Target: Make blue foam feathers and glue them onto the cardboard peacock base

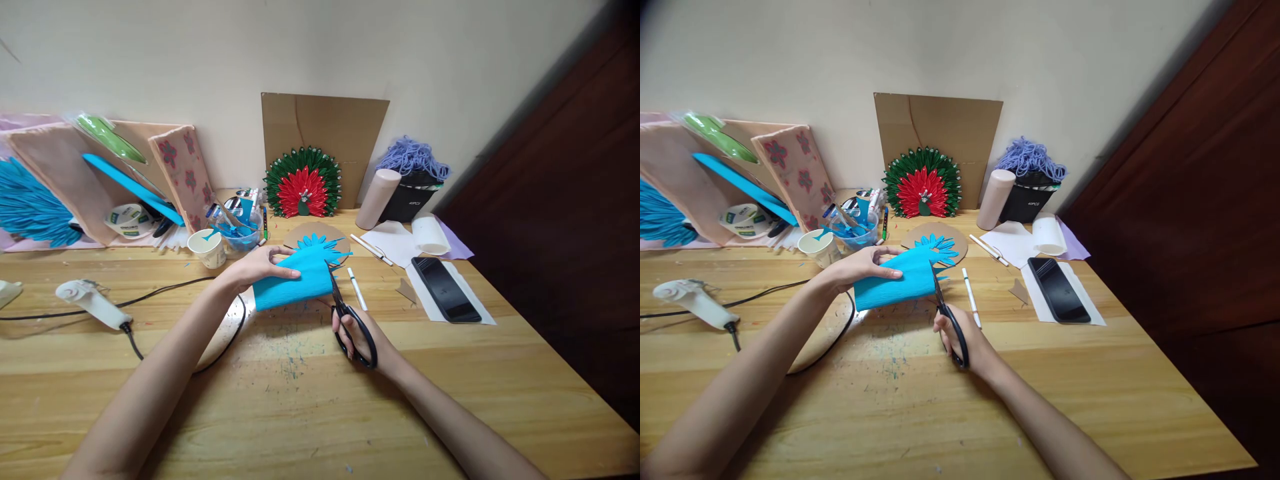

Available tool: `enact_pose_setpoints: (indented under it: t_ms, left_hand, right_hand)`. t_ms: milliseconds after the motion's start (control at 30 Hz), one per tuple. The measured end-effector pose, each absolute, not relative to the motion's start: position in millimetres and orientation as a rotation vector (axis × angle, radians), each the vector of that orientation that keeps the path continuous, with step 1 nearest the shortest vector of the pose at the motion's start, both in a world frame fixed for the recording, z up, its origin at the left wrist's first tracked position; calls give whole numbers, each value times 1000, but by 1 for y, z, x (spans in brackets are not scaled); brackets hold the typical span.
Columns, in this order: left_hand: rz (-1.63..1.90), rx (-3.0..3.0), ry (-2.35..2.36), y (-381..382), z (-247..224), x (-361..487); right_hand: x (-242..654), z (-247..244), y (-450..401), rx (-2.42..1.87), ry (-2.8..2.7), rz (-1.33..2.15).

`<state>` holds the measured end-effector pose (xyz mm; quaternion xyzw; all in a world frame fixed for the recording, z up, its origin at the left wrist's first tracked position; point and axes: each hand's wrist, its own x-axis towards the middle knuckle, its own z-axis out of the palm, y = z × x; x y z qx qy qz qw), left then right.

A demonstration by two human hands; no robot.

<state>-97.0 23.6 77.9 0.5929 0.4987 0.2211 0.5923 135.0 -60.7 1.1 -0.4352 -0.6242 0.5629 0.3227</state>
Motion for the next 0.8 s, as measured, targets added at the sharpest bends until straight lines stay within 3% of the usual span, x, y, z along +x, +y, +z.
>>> enact_pose_setpoints:
  t_ms: [233,500,800]
  left_hand:
    - [445,1440,1168,20,77,-93]
    - [430,1402,1124,20,75,-87]
    - [356,1450,1133,16,75,-86]
  right_hand:
    - [133,4,-64,-1032,-1542,1671]
    - [127,-7,-64,-1143,-1458,1561]
    - [127,1,-66,-1120,-1427,1664]
